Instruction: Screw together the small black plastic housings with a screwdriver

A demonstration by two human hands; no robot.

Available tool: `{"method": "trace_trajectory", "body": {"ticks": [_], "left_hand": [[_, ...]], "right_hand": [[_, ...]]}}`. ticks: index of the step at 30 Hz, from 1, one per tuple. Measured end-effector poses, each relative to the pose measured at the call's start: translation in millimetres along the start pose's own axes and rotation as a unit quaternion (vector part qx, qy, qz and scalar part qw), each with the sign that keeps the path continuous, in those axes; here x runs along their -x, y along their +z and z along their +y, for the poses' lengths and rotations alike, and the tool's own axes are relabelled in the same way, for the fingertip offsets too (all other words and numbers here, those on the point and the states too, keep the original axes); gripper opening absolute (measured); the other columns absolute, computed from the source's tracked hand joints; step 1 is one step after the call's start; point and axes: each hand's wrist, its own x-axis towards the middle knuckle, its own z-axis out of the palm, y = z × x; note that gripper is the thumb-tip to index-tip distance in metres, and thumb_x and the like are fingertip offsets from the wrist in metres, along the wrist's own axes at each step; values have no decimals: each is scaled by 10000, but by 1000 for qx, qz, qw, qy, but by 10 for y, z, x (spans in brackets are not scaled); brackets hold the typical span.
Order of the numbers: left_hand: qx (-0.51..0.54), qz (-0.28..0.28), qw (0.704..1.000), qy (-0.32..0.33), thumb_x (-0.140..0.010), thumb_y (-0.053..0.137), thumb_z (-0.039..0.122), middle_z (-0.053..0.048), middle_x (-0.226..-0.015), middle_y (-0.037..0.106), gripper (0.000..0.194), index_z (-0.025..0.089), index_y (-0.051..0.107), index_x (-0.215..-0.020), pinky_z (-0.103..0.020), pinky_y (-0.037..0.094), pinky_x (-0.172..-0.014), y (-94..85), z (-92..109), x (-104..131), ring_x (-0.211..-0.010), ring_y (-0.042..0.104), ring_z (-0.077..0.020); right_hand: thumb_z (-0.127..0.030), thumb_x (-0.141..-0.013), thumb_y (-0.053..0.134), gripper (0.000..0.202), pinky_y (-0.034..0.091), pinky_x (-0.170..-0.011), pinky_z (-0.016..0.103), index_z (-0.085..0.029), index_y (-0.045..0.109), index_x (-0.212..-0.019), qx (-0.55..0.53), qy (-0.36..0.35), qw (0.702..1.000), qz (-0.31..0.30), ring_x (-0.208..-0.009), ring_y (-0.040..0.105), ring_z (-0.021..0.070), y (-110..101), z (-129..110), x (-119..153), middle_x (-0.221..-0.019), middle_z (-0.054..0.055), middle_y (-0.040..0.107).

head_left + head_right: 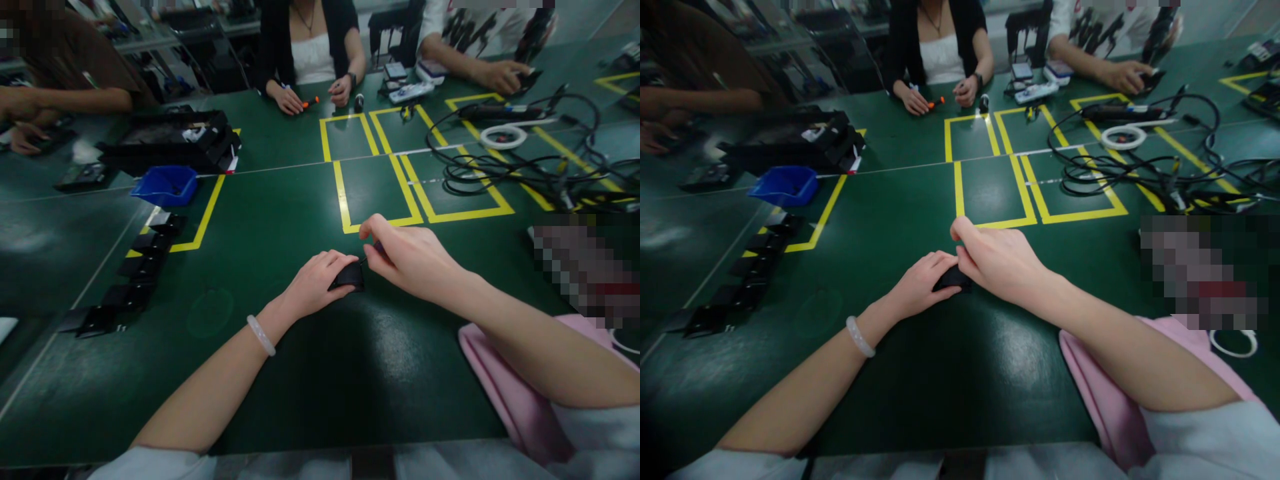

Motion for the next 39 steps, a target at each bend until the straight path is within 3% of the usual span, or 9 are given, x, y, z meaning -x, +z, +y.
{"method": "trace_trajectory", "body": {"ticks": [5, 13, 22, 28, 35, 39], "left_hand": [[-7, -1, 1000, 1, -873, 579, 380, -71, -1162, 544, 427, 198, 457, -1240, -398, 432, -914, 12, -4, -3, -1020, 517, -240], [-2, -5, 1000, 1, -875, 575, 376, -79, -1171, 541, 440, 199, 446, -1257, -401, 430, -917, 5, -2, -5, -1023, 514, -240], [-1, 0, 1000, 0, -870, 581, 376, -72, -1164, 545, 434, 208, 453, -1250, -401, 431, -922, 14, -7, -1, -1022, 520, -236], [6, -5, 1000, -1, -877, 569, 381, -78, -1175, 544, 440, 211, 444, -1263, -402, 431, -920, 0, -2, -4, -1029, 522, -235], [0, -2, 1000, -1, -877, 563, 390, -78, -1158, 548, 430, 211, 456, -1253, -405, 438, -902, 11, -7, -4, -1016, 528, -238], [4, -4, 1000, -1, -880, 561, 379, -81, -1181, 541, 432, 215, 449, -1264, -409, 429, -924, 9, -6, -4, -1042, 523, -241]], "right_hand": [[-370, -940, 419, 211, 267, -511, 241, -184, 515, -958, 13, 1, 1000, -25, -544, 559, 141, -12, 6, -6, -651, -19, 608], [-233, -879, 441, 213, 297, -530, 247, -162, 473, -1078, -6, 13, 1000, -7, -610, 595, 157, 2, 15, -13, -733, -3, 636], [-373, -944, 396, 215, 272, -514, 245, -187, 505, -954, 10, 5, 1000, -21, -576, 584, 152, 0, 22, -6, -672, -12, 623], [-231, -894, 419, 196, 300, -530, 242, -163, 465, -1073, 3, 3, 1000, 8, -624, 597, 148, -7, 23, 7, -750, -1, 637], [-332, -933, 406, 187, 270, -512, 246, -178, 499, -986, 12, -2, 1000, -23, -587, 583, 148, -31, 6, -9, -698, -2, 628], [-270, -919, 403, 172, 267, -507, 247, -170, 487, -1031, 22, 4, 1000, -12, -579, 582, 150, -17, 31, -10, -702, -4, 630]]}}
